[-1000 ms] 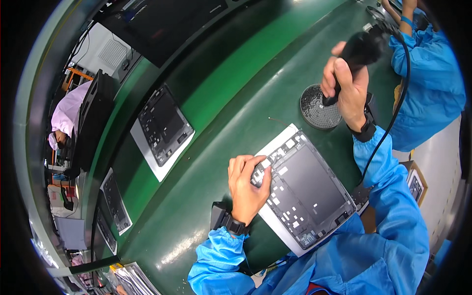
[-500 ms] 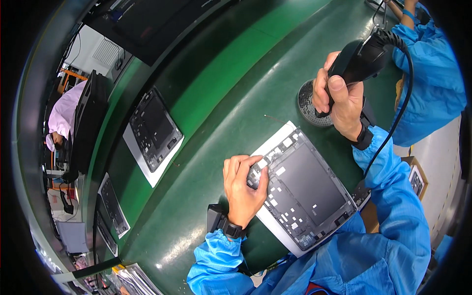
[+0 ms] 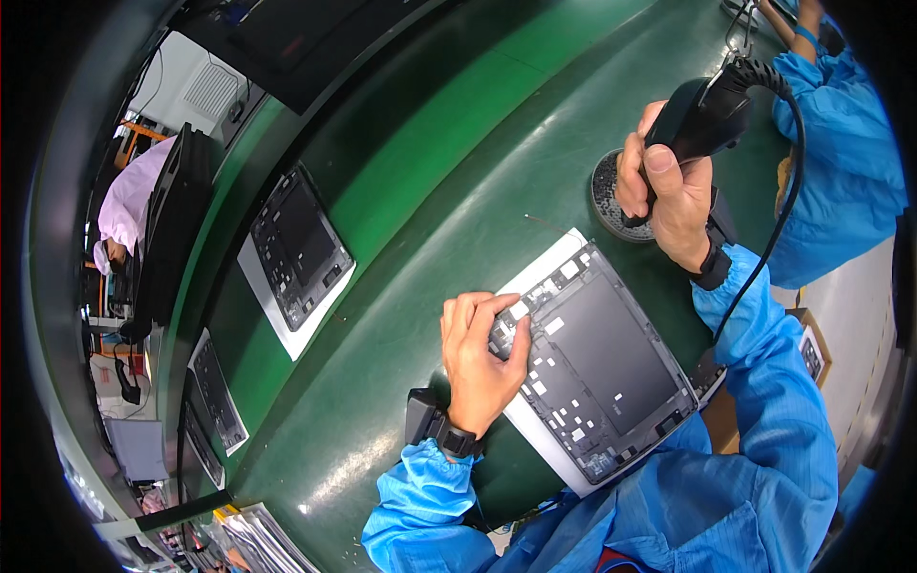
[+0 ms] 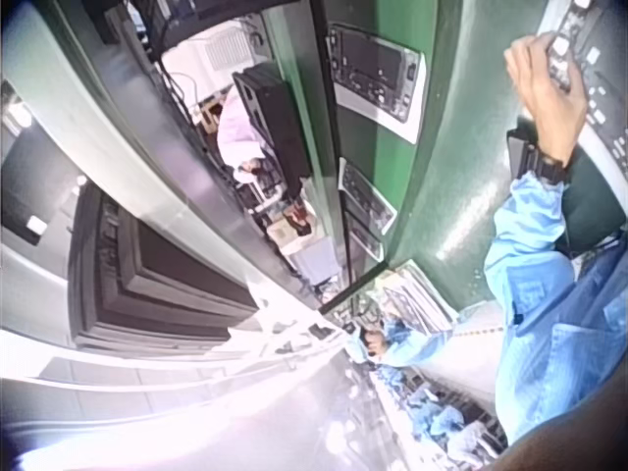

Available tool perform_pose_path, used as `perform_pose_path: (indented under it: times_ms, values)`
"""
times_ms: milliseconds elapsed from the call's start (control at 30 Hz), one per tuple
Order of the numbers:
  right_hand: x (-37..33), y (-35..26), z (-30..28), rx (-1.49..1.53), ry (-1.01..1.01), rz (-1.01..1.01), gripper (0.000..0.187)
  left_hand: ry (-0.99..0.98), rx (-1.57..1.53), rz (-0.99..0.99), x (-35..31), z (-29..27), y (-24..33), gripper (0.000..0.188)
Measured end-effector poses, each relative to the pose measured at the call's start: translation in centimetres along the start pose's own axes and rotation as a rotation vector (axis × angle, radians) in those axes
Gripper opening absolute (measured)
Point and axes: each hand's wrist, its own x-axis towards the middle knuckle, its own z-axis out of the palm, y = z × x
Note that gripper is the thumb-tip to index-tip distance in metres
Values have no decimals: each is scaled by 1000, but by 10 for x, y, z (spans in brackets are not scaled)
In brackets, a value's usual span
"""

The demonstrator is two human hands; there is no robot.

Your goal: Using an electric power screwdriver to fasten components into the housing of an electronic device on an assembly line.

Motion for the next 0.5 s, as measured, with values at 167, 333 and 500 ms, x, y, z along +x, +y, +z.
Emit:
perform_pose_path:
  times_ms: [167, 333, 500]
  values:
    - [-1, 2, 0, 5, 2, 39, 36, 5, -6, 4, 0, -1, -1, 26]
    - [-2, -1, 1, -4, -7, 32, 36, 1, -15, 5, -1, -2, -1, 26]
    - [-3, -12, 13, 41, 117, -9, 26, 25, -26, 28, -4, 1, -1, 26]
